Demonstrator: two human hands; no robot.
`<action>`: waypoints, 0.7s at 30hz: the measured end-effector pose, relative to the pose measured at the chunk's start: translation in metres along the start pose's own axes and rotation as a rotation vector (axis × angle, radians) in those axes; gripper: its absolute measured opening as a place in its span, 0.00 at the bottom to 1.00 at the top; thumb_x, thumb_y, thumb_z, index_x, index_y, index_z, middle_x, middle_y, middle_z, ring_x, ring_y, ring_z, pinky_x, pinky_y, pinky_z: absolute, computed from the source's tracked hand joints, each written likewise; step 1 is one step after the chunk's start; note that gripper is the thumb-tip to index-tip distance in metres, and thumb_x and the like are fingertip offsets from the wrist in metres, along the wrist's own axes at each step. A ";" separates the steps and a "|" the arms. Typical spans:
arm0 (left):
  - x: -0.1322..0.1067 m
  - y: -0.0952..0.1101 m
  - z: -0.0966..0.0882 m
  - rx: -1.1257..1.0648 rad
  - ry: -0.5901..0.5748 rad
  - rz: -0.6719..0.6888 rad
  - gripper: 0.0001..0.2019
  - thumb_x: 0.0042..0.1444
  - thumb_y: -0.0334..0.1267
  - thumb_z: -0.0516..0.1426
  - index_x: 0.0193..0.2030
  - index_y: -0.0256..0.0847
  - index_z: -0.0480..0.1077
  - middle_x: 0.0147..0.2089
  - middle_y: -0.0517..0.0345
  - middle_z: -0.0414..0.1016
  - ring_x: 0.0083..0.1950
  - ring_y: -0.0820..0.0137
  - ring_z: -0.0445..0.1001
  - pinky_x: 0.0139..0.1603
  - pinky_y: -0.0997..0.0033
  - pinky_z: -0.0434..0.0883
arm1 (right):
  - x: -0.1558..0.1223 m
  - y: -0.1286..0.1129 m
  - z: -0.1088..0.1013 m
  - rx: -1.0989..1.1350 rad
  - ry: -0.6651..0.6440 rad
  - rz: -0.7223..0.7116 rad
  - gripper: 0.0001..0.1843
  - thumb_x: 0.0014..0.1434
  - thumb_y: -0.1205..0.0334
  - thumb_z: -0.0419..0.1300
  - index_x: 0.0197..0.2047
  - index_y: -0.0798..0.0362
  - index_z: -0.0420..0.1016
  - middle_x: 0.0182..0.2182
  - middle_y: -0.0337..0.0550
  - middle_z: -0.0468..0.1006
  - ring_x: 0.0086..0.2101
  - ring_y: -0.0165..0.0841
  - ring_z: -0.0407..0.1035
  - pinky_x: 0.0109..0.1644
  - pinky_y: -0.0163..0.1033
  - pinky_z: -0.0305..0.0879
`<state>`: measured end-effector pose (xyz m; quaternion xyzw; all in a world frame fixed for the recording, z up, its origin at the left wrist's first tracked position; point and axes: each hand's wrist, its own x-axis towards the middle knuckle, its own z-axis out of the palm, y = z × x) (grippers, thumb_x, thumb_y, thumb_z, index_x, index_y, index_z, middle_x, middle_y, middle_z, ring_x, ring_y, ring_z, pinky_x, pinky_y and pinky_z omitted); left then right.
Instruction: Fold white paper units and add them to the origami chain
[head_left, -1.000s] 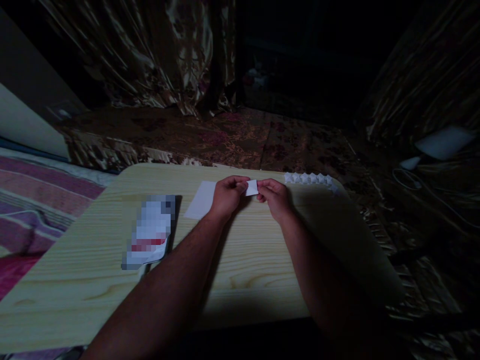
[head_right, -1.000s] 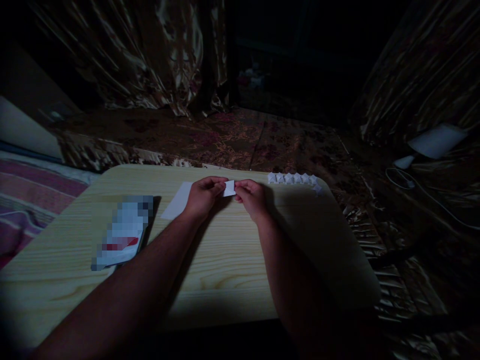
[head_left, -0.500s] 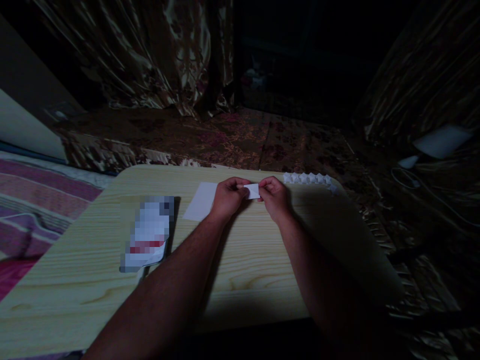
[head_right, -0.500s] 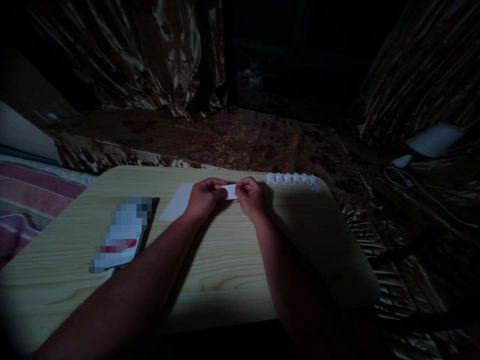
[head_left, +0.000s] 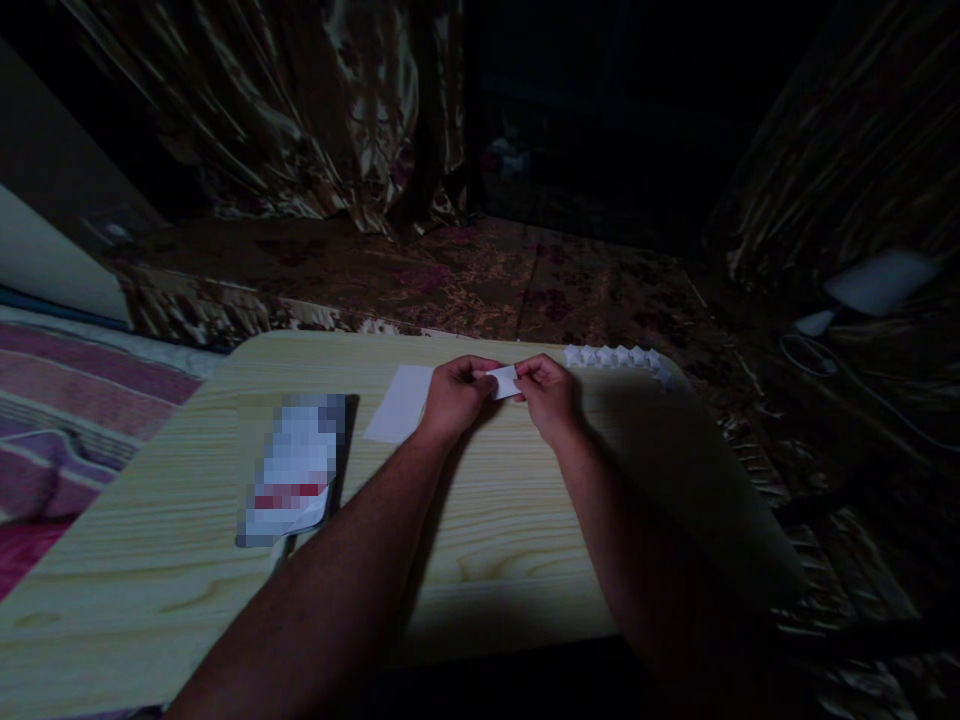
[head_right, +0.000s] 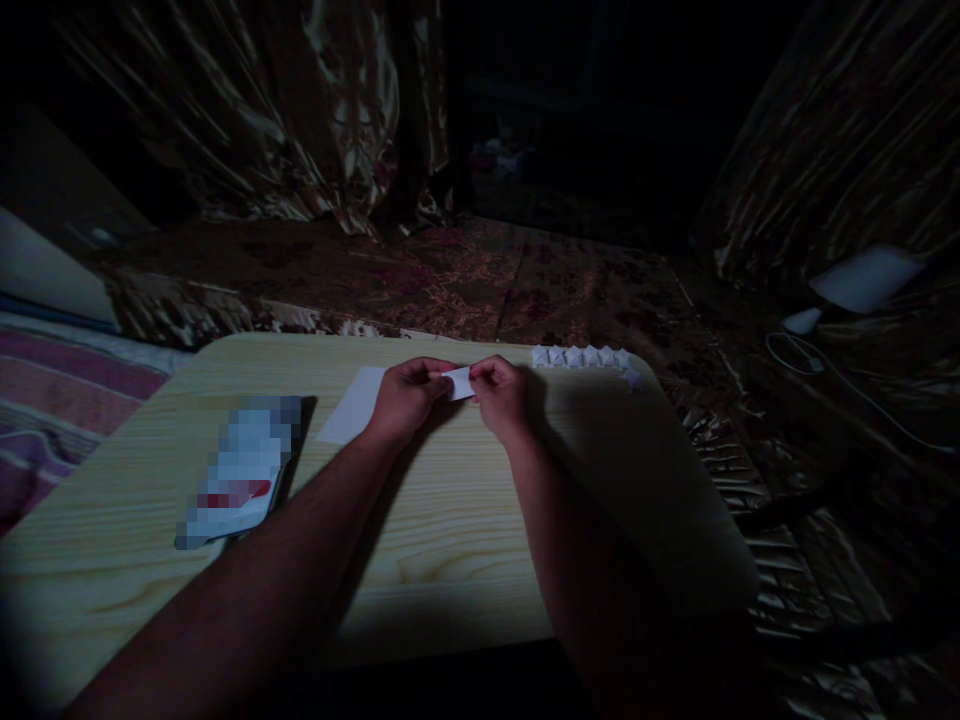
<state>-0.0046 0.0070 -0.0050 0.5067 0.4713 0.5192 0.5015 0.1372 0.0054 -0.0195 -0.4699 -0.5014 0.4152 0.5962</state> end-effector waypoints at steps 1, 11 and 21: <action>0.000 0.000 0.000 -0.005 -0.001 -0.004 0.14 0.41 0.36 0.62 0.37 0.36 0.76 0.29 0.56 0.76 0.26 0.73 0.69 0.26 0.75 0.64 | 0.000 0.000 0.000 -0.002 -0.001 0.003 0.05 0.47 0.62 0.59 0.30 0.52 0.69 0.29 0.38 0.75 0.27 0.28 0.68 0.24 0.31 0.65; 0.000 0.000 0.002 -0.073 -0.067 0.015 0.17 0.41 0.39 0.65 0.40 0.35 0.75 0.34 0.54 0.78 0.30 0.72 0.72 0.33 0.73 0.68 | -0.004 -0.006 0.003 -0.064 -0.031 0.001 0.18 0.47 0.61 0.61 0.44 0.53 0.75 0.28 0.38 0.77 0.25 0.27 0.66 0.26 0.31 0.63; -0.003 0.003 0.003 -0.184 -0.124 0.004 0.22 0.39 0.41 0.67 0.42 0.35 0.74 0.36 0.52 0.78 0.33 0.70 0.74 0.37 0.71 0.70 | -0.003 -0.007 0.004 -0.042 -0.035 -0.019 0.17 0.47 0.64 0.61 0.42 0.53 0.73 0.32 0.41 0.78 0.27 0.27 0.68 0.28 0.31 0.63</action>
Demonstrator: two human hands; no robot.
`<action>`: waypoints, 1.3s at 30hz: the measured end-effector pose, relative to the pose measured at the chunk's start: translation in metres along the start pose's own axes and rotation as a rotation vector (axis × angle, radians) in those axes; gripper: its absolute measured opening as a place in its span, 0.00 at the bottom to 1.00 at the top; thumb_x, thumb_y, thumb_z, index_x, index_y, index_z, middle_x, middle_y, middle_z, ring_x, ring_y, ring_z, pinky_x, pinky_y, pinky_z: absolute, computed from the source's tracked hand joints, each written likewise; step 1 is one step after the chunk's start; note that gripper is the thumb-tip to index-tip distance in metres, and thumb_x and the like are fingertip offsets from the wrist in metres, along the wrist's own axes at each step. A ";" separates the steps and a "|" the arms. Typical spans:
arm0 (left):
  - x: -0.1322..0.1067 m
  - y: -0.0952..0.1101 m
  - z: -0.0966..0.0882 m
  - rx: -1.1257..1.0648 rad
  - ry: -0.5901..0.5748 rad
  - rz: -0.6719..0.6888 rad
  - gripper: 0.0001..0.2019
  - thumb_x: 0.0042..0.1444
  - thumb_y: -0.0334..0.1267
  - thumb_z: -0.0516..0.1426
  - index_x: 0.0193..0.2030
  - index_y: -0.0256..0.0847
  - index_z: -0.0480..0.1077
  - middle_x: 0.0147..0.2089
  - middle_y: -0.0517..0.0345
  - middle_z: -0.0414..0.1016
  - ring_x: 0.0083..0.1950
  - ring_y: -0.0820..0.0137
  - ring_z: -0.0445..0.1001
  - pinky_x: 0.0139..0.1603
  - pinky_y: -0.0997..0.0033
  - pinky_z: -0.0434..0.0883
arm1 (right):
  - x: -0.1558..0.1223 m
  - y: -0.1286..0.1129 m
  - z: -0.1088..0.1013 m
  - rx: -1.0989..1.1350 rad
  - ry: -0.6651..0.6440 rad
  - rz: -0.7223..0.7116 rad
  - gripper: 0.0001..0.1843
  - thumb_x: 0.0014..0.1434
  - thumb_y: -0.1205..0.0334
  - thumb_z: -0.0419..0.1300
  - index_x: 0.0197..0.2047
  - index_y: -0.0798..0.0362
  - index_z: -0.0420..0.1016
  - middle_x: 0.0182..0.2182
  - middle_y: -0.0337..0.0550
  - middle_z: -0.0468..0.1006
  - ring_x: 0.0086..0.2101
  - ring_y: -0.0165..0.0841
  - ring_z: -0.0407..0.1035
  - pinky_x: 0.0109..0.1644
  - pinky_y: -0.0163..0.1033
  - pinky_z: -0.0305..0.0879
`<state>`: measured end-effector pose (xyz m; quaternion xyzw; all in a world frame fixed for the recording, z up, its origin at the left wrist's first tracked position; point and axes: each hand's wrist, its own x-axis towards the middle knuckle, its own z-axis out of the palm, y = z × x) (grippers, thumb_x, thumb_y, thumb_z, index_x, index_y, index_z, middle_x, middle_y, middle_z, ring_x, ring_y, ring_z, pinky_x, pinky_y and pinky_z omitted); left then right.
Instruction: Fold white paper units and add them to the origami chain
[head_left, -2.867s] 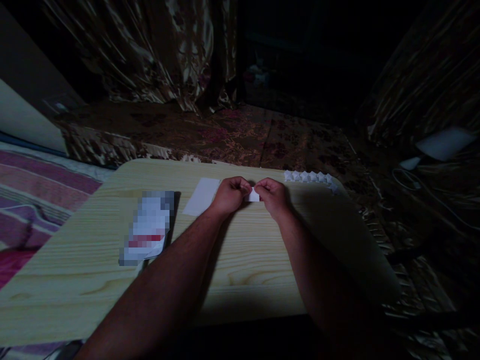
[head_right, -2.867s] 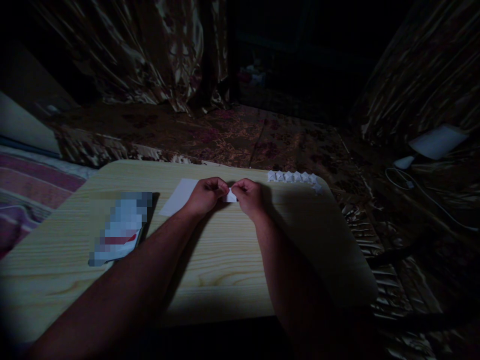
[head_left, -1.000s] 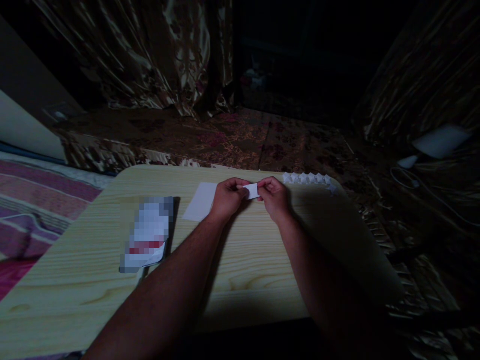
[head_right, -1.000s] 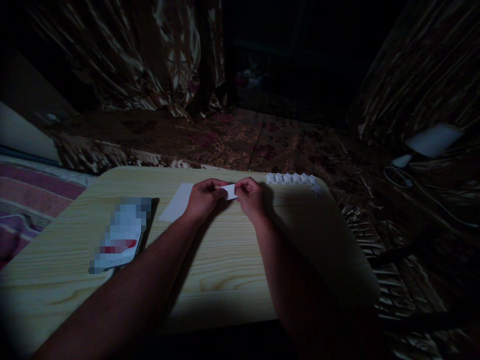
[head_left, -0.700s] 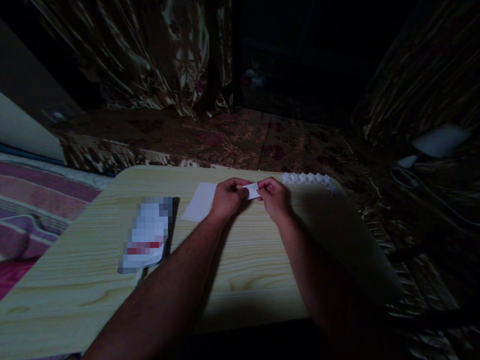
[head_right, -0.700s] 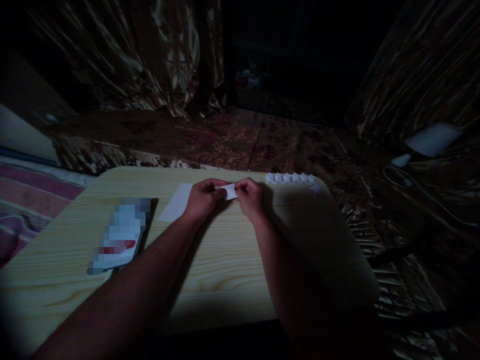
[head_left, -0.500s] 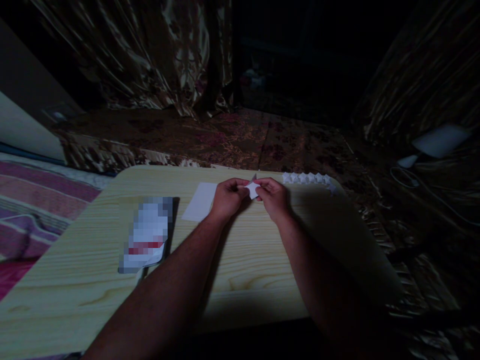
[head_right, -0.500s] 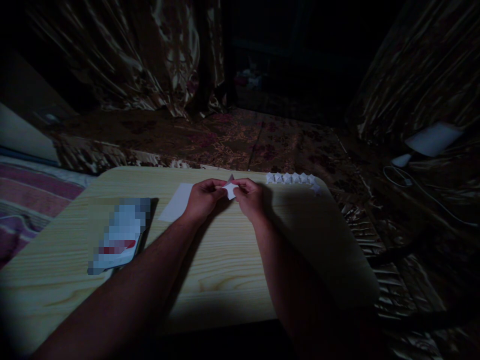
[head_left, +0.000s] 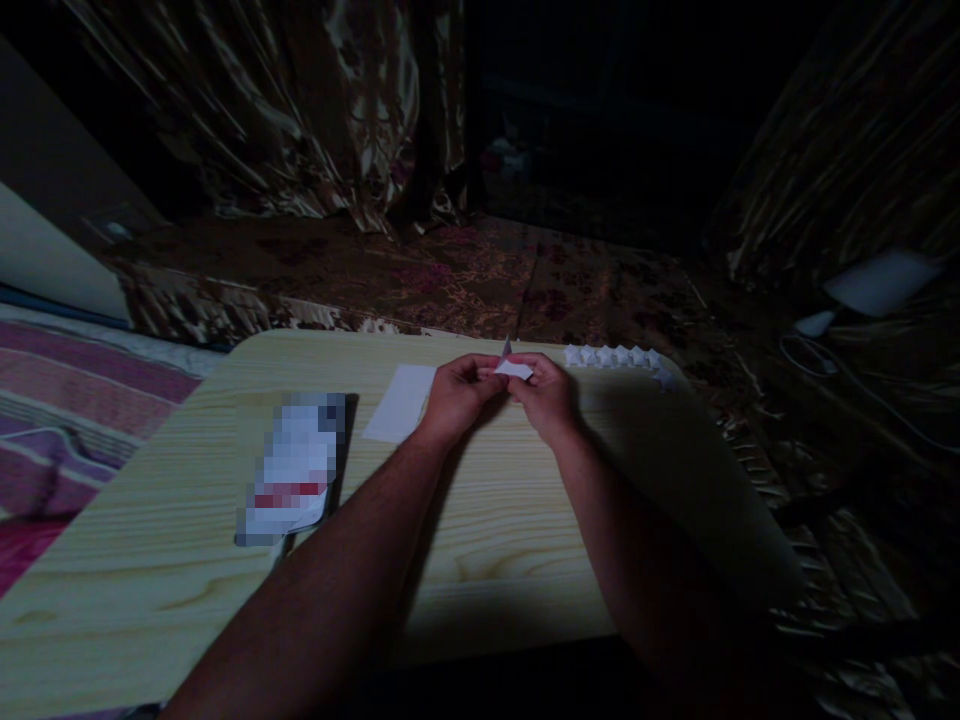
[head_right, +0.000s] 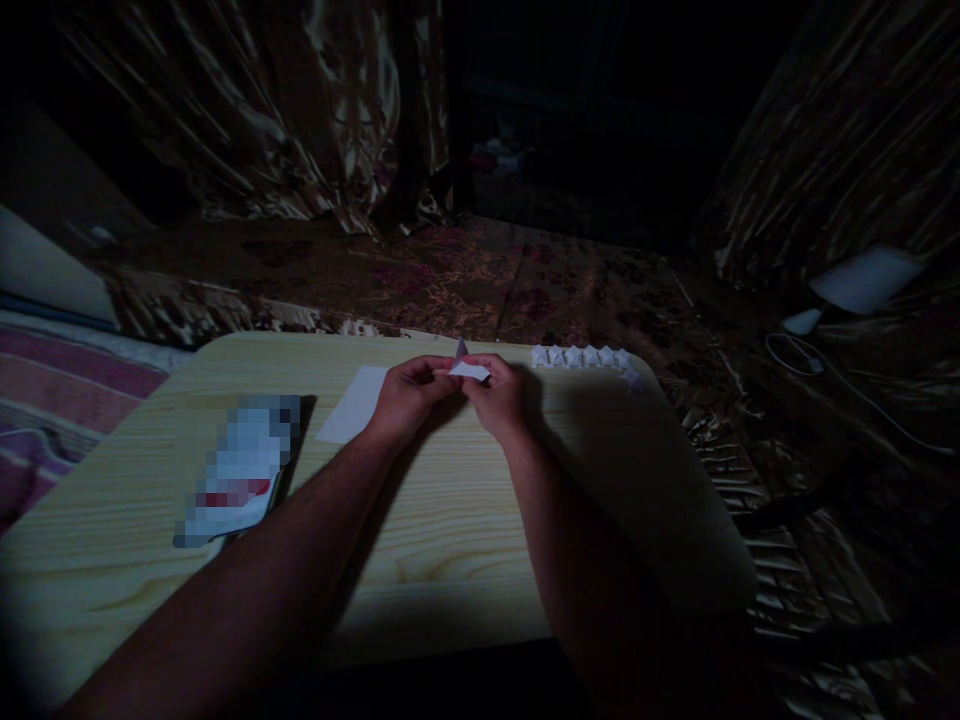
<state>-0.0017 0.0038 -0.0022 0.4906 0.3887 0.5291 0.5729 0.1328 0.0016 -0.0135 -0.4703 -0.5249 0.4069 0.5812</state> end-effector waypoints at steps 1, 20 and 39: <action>0.000 0.000 0.000 -0.006 -0.007 0.005 0.22 0.39 0.41 0.67 0.42 0.35 0.74 0.36 0.52 0.78 0.33 0.70 0.74 0.37 0.71 0.70 | 0.000 0.000 0.000 0.002 0.000 -0.002 0.16 0.46 0.64 0.61 0.42 0.53 0.72 0.33 0.41 0.78 0.28 0.27 0.68 0.29 0.31 0.64; 0.002 -0.002 0.000 0.135 0.078 0.081 0.15 0.41 0.37 0.64 0.37 0.34 0.76 0.31 0.55 0.77 0.28 0.73 0.70 0.31 0.75 0.67 | -0.002 -0.004 0.002 0.027 0.037 -0.012 0.13 0.48 0.58 0.63 0.37 0.54 0.69 0.31 0.40 0.76 0.28 0.28 0.69 0.27 0.31 0.64; 0.005 -0.007 -0.006 0.167 0.062 0.102 0.10 0.44 0.36 0.61 0.34 0.37 0.73 0.29 0.59 0.74 0.27 0.73 0.69 0.28 0.75 0.65 | 0.003 0.003 -0.007 -0.030 -0.033 0.041 0.12 0.50 0.58 0.60 0.37 0.54 0.72 0.22 0.36 0.75 0.18 0.26 0.66 0.22 0.31 0.63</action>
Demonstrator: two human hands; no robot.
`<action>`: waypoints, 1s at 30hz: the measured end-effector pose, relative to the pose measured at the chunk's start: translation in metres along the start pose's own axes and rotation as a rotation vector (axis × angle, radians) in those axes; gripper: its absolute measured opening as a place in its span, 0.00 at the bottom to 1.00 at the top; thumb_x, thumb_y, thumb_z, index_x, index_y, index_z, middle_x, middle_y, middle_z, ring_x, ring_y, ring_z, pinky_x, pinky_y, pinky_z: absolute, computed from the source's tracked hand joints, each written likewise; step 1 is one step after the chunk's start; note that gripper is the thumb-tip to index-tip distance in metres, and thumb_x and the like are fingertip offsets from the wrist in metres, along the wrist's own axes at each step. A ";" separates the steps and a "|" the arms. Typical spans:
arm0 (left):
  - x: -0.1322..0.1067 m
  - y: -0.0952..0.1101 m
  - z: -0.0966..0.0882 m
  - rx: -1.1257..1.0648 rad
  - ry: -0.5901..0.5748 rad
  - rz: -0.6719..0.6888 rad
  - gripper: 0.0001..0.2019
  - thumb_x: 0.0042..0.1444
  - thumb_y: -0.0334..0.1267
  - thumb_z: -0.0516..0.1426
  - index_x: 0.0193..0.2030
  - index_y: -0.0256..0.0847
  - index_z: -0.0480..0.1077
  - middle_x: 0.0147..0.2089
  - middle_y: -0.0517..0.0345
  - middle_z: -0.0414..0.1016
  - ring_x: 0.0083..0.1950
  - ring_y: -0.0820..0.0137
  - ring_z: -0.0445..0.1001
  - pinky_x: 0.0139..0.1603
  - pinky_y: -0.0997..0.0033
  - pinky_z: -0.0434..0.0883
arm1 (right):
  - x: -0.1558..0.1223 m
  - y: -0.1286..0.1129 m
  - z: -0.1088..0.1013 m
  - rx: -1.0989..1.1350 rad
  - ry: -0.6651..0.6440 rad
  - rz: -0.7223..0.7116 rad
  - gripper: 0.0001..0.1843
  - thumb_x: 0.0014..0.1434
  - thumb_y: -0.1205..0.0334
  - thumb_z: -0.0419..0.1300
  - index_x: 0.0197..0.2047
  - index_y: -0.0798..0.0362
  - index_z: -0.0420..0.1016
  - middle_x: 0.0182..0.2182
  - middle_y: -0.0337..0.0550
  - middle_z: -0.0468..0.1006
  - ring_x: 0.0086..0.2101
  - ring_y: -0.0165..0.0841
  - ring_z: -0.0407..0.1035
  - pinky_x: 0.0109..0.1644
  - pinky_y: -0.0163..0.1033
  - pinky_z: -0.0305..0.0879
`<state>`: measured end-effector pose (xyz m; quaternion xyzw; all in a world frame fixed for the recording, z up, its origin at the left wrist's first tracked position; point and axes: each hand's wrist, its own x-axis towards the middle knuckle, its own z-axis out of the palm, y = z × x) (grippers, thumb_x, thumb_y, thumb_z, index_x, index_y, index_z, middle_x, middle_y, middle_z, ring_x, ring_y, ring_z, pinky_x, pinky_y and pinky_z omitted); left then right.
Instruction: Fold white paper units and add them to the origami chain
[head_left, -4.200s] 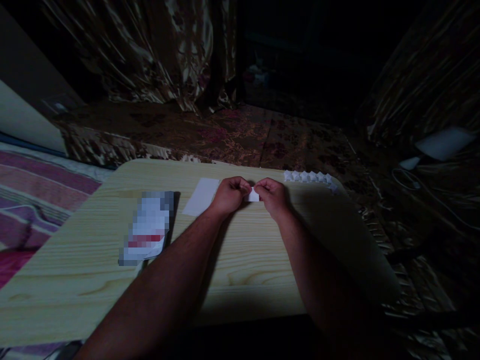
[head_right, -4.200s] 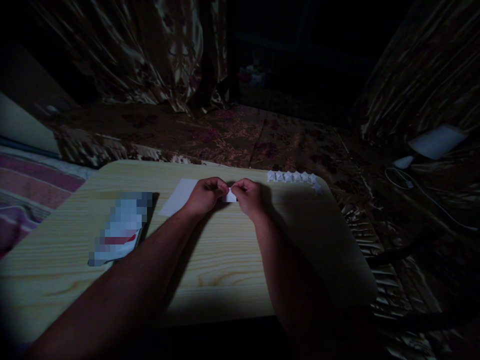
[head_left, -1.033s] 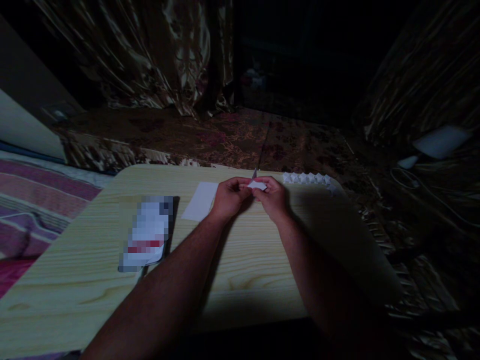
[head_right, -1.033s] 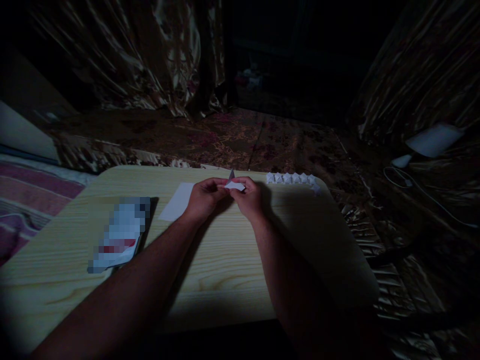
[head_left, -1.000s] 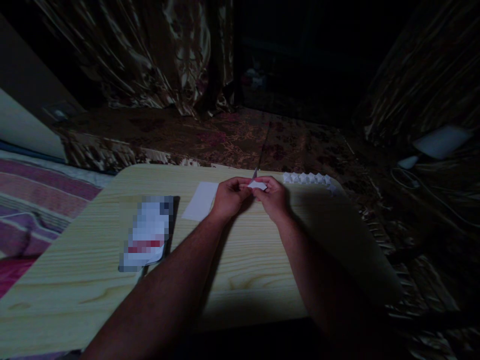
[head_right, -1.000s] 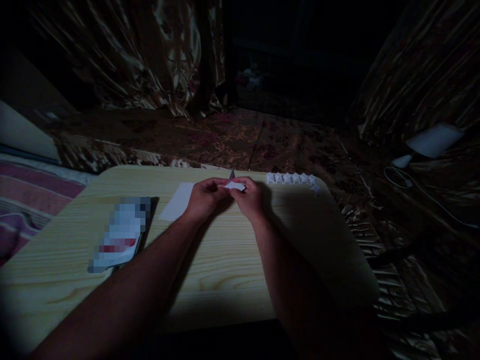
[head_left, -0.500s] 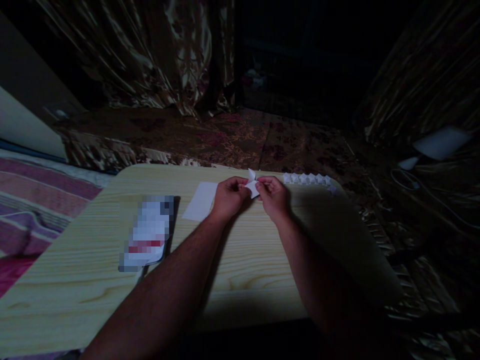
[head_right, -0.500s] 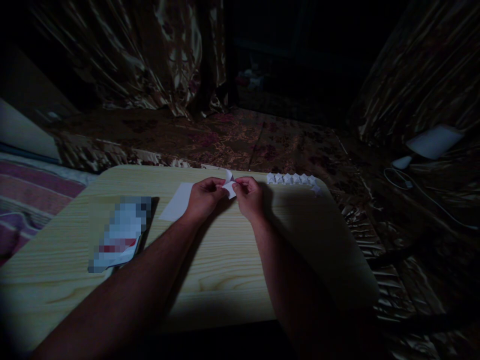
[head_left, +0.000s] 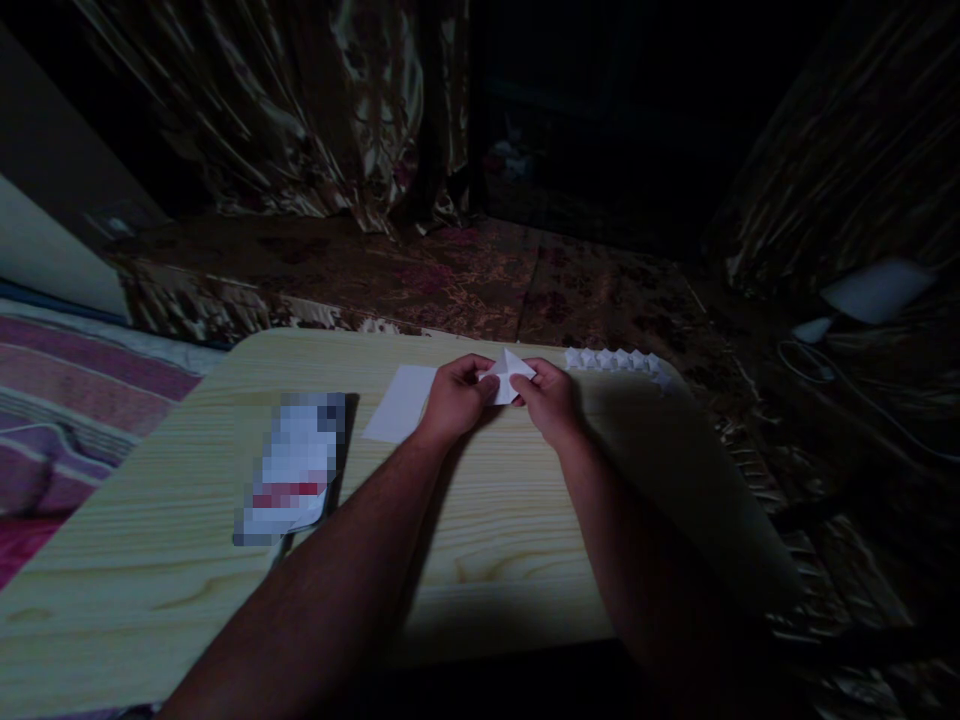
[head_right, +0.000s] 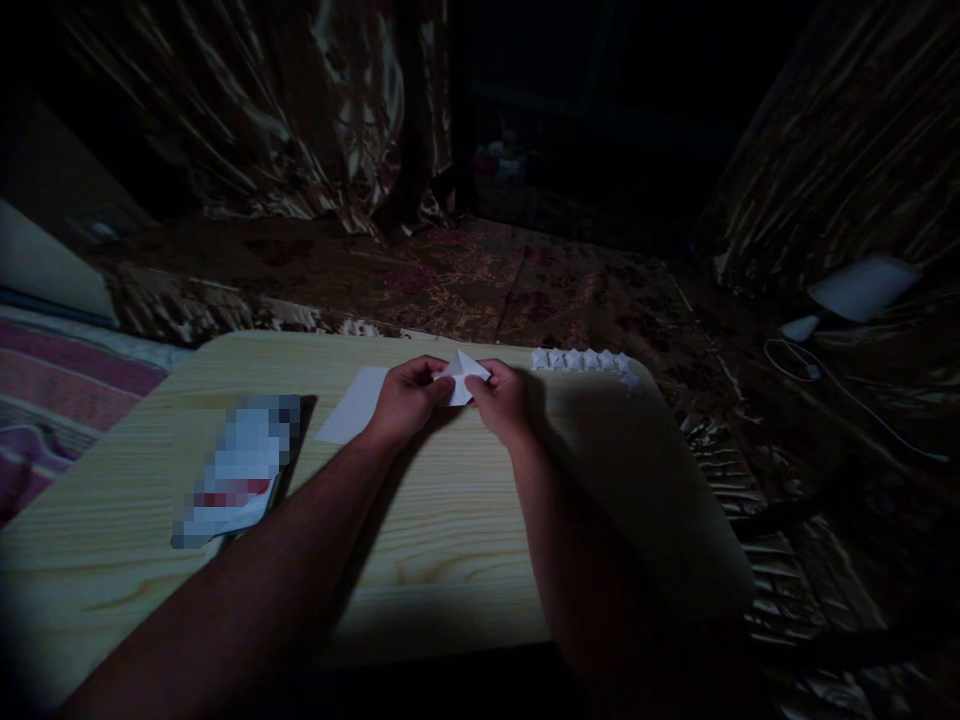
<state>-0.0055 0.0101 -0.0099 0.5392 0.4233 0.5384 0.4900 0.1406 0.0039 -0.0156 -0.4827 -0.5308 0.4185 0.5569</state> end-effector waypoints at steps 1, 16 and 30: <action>0.000 -0.001 0.000 0.004 -0.002 0.008 0.10 0.44 0.37 0.61 0.35 0.37 0.73 0.29 0.59 0.74 0.27 0.73 0.69 0.28 0.75 0.65 | 0.000 -0.001 -0.001 -0.003 -0.015 0.012 0.11 0.50 0.59 0.60 0.37 0.54 0.72 0.21 0.36 0.75 0.18 0.26 0.66 0.22 0.30 0.63; -0.002 0.007 -0.002 -0.085 -0.054 0.030 0.10 0.46 0.39 0.62 0.35 0.37 0.75 0.31 0.56 0.76 0.30 0.72 0.70 0.33 0.73 0.66 | -0.002 -0.012 -0.008 0.235 -0.119 0.110 0.12 0.46 0.64 0.59 0.36 0.54 0.77 0.24 0.39 0.77 0.21 0.28 0.71 0.24 0.32 0.65; -0.004 0.007 -0.001 -0.079 -0.044 0.015 0.11 0.45 0.41 0.64 0.34 0.36 0.75 0.31 0.54 0.76 0.30 0.72 0.71 0.33 0.72 0.67 | -0.003 -0.012 -0.006 0.250 -0.128 0.131 0.11 0.47 0.64 0.57 0.36 0.54 0.73 0.21 0.38 0.76 0.20 0.30 0.71 0.23 0.32 0.63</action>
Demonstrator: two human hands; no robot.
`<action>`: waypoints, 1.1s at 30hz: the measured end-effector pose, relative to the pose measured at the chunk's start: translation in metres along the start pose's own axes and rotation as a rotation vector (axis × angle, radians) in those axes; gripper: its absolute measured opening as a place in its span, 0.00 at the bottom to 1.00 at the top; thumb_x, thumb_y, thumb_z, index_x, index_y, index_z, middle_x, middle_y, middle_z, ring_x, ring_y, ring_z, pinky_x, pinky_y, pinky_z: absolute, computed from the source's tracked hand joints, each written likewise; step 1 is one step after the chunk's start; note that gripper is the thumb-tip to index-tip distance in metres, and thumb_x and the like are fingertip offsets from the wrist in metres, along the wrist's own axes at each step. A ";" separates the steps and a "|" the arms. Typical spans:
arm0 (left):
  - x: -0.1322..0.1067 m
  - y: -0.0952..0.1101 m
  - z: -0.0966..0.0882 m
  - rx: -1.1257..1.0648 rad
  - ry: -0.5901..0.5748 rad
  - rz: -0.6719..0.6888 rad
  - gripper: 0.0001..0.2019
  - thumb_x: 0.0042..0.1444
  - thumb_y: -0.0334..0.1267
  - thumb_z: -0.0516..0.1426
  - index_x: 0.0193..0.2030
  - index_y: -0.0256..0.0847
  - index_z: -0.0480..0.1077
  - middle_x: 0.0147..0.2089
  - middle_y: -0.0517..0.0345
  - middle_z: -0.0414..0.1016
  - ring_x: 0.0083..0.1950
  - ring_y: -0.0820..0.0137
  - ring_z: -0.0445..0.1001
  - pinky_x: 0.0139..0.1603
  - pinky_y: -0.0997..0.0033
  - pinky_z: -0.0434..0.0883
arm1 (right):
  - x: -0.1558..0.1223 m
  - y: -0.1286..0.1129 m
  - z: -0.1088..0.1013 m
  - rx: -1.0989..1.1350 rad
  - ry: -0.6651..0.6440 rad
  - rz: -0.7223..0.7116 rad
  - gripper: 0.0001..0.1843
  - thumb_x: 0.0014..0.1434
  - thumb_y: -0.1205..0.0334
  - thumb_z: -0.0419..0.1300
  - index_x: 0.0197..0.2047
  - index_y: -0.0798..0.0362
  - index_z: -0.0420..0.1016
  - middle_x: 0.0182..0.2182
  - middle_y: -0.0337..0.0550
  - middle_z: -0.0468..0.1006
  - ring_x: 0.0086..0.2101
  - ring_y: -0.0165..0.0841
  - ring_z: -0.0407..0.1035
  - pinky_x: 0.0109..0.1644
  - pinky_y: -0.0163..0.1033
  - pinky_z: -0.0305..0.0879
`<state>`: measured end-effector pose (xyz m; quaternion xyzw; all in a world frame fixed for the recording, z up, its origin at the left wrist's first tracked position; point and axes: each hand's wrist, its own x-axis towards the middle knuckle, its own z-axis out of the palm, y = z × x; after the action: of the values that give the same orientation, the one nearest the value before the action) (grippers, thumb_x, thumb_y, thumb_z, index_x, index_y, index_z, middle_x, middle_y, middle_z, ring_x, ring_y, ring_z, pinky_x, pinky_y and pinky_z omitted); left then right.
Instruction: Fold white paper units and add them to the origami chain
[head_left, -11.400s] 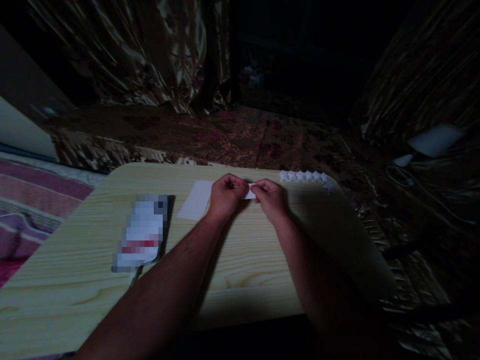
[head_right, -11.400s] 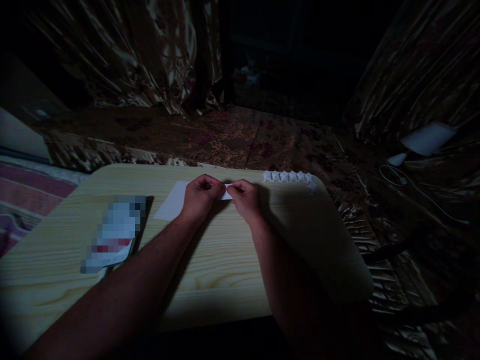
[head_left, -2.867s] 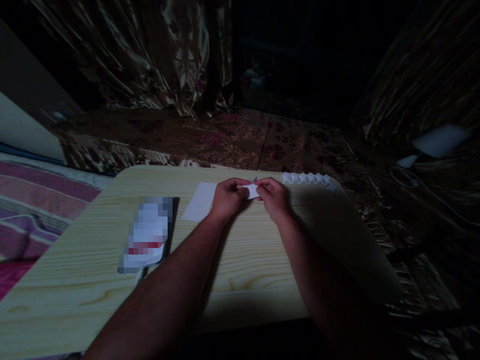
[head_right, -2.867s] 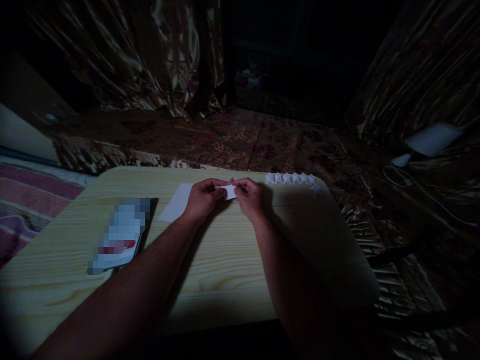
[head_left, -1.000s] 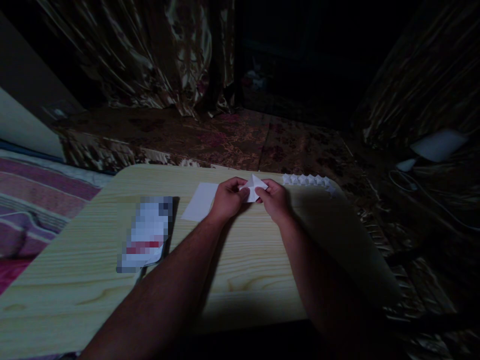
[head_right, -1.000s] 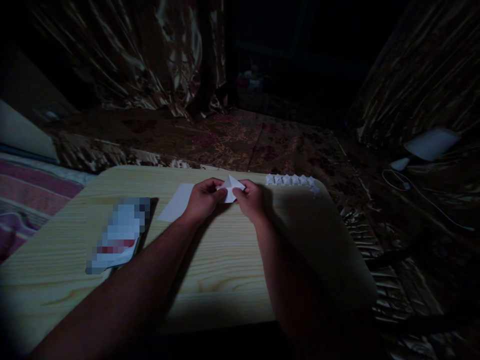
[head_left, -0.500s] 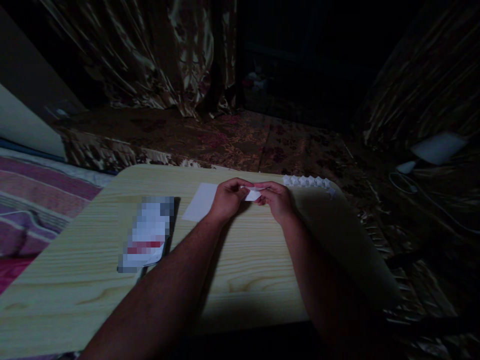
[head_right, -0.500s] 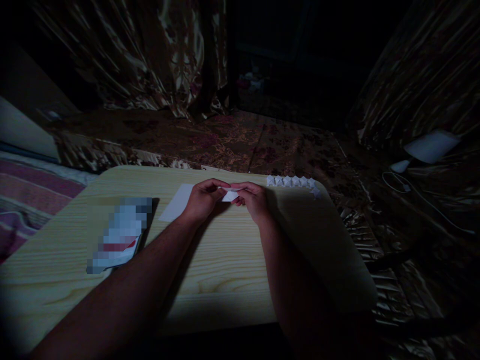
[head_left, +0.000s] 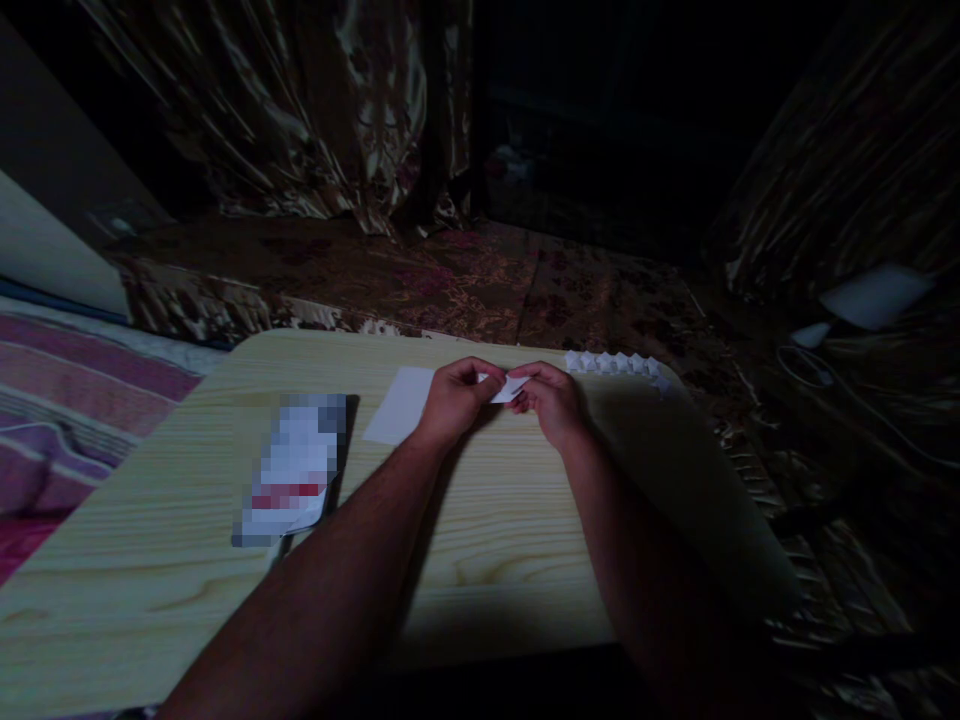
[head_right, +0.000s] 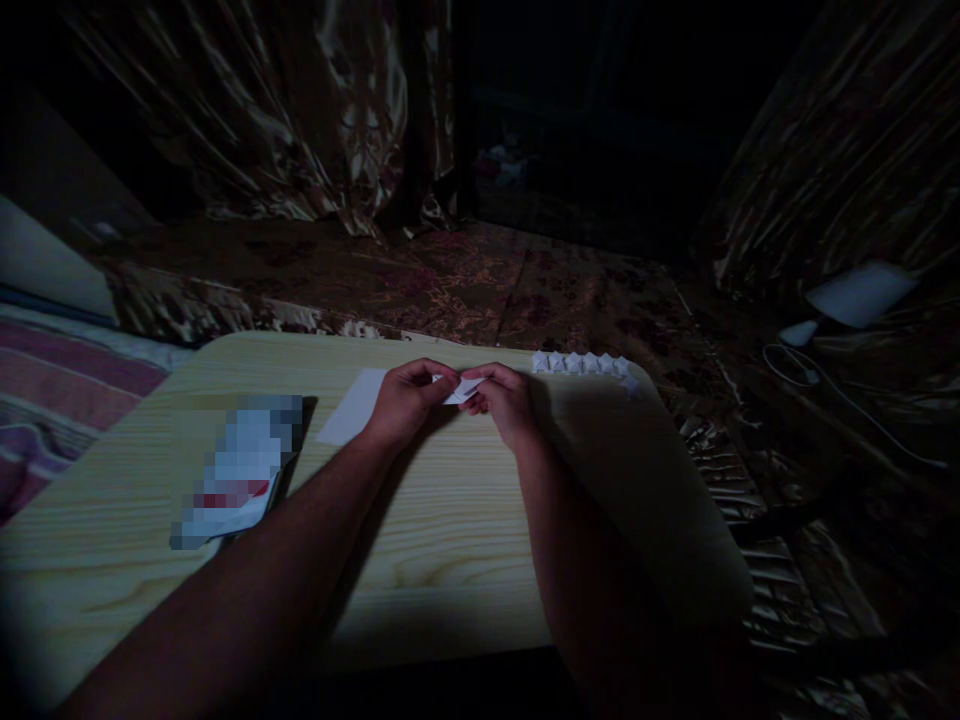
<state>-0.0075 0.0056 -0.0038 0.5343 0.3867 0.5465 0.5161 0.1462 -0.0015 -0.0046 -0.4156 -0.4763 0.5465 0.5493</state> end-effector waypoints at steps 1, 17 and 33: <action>0.000 0.000 0.000 0.009 0.015 -0.002 0.12 0.44 0.41 0.64 0.34 0.36 0.74 0.31 0.55 0.75 0.29 0.73 0.70 0.31 0.73 0.66 | 0.000 -0.001 0.000 0.001 0.000 -0.002 0.13 0.47 0.63 0.57 0.39 0.53 0.73 0.21 0.38 0.76 0.21 0.30 0.71 0.23 0.32 0.63; 0.000 0.002 0.001 -0.028 0.127 -0.060 0.20 0.39 0.44 0.67 0.40 0.36 0.75 0.29 0.56 0.75 0.27 0.72 0.70 0.31 0.72 0.68 | 0.000 0.001 0.003 -0.151 0.000 0.028 0.16 0.51 0.49 0.62 0.28 0.56 0.70 0.22 0.41 0.75 0.22 0.27 0.69 0.23 0.30 0.62; -0.004 0.008 0.008 -0.082 0.036 -0.090 0.20 0.39 0.44 0.67 0.37 0.36 0.72 0.27 0.57 0.75 0.24 0.74 0.69 0.25 0.74 0.65 | -0.001 0.004 0.006 -0.209 -0.002 -0.019 0.18 0.54 0.47 0.58 0.27 0.56 0.72 0.19 0.39 0.74 0.18 0.25 0.66 0.21 0.30 0.61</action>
<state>-0.0015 -0.0006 0.0038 0.4848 0.3969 0.5475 0.5546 0.1398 -0.0028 -0.0075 -0.4656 -0.5350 0.4892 0.5077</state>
